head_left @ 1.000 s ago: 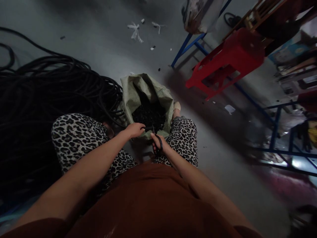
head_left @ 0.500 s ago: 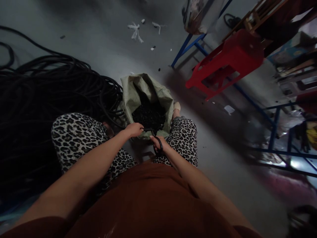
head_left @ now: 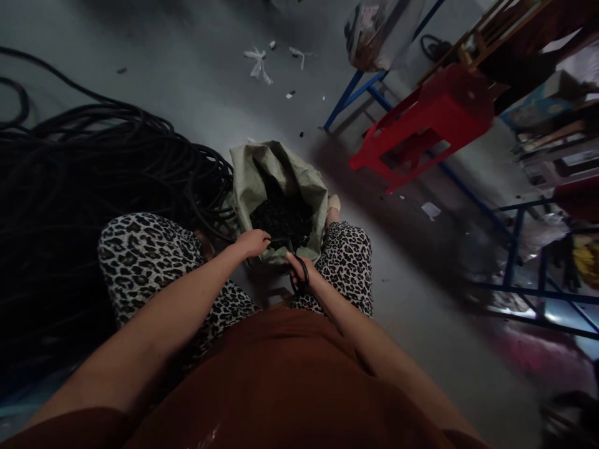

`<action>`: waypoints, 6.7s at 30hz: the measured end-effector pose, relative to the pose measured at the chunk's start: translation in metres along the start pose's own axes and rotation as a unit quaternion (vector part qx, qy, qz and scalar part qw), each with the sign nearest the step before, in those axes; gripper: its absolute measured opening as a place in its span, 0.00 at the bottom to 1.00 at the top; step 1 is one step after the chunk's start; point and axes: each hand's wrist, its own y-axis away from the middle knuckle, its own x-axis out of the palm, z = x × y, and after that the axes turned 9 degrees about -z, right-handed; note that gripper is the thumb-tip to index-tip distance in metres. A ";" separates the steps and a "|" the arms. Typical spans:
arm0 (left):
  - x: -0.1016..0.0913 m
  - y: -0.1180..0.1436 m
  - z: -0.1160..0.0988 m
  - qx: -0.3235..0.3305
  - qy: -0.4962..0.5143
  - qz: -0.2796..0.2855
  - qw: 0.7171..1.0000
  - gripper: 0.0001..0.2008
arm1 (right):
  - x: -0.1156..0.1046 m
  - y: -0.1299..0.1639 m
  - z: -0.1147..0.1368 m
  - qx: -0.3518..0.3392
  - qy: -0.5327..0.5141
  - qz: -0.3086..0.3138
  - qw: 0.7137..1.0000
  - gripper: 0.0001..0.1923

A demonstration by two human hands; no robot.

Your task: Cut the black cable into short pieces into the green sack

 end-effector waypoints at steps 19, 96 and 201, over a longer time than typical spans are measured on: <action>-0.003 0.005 -0.006 0.017 0.050 0.004 0.999 0.18 | 0.005 -0.006 -0.003 0.015 -0.019 0.087 0.996 0.26; 0.005 0.003 -0.009 0.030 0.077 0.026 0.996 0.18 | 0.009 0.013 0.017 0.058 -0.037 0.109 0.992 0.22; 0.007 0.005 -0.009 0.016 -0.020 0.041 0.999 0.17 | 0.005 0.011 0.011 0.011 0.059 0.047 0.997 0.18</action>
